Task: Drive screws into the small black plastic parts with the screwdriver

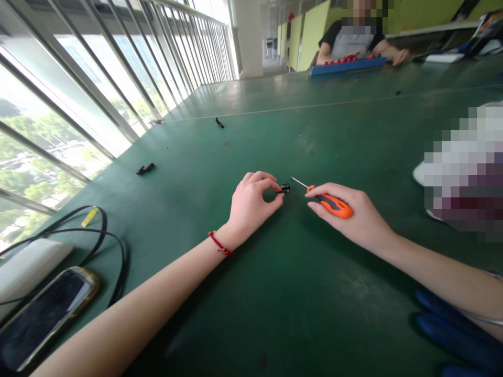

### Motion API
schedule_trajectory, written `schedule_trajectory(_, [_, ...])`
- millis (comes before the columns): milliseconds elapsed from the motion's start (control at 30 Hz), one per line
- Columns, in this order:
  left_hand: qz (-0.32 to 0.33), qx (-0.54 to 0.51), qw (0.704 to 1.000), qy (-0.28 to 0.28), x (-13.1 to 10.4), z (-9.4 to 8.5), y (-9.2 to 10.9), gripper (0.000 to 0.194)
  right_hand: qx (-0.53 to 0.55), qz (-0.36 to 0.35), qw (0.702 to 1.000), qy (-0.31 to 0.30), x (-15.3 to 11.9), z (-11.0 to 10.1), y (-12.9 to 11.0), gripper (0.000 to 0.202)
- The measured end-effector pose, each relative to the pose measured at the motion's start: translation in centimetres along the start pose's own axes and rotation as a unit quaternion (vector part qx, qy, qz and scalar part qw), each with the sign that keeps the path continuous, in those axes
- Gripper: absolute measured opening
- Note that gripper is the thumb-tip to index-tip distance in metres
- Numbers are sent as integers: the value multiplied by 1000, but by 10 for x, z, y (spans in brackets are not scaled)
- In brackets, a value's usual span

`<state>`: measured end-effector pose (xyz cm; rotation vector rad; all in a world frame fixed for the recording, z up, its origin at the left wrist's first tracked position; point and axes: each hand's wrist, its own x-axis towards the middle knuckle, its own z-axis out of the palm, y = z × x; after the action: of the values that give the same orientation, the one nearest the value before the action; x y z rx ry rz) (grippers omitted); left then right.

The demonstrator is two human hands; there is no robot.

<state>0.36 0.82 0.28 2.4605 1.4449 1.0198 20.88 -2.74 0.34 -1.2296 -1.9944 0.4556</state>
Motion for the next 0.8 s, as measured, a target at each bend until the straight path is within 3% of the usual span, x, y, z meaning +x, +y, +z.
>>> schedule_trajectory(133, [-6, 2, 998, -56, 7, 8, 0, 10, 2, 4, 1000, -6, 0, -1, -3, 11])
schedule_trajectory(233, [-13, 3, 998, -65, 9, 9, 0, 11, 10, 9, 1000, -14, 0, -1, -4, 11])
schedule_trajectory(333, [-27, 16, 998, -61, 4, -3, -12, 13, 20, 15, 999, -23, -1, -2, -5, 12])
schedule_trajectory(433, [-66, 59, 995, -45, -6, -28, -38, 13, 27, 17, 999, -34, -1, -2, -5, 13])
schedule_trajectory(567, [-218, 100, 970, 32, -22, -68, -78, 19, 26, 18, 998, -46, -2, -1, -6, 12])
schedule_trajectory(700, [-357, 186, 913, 60, -27, -99, -104, 33, 27, 17, 998, -61, -3, 0, -5, 13])
schedule_trajectory(800, [-435, 254, 862, 45, -26, -115, -117, 35, 28, 16, 998, -62, -3, 0, -4, 13])
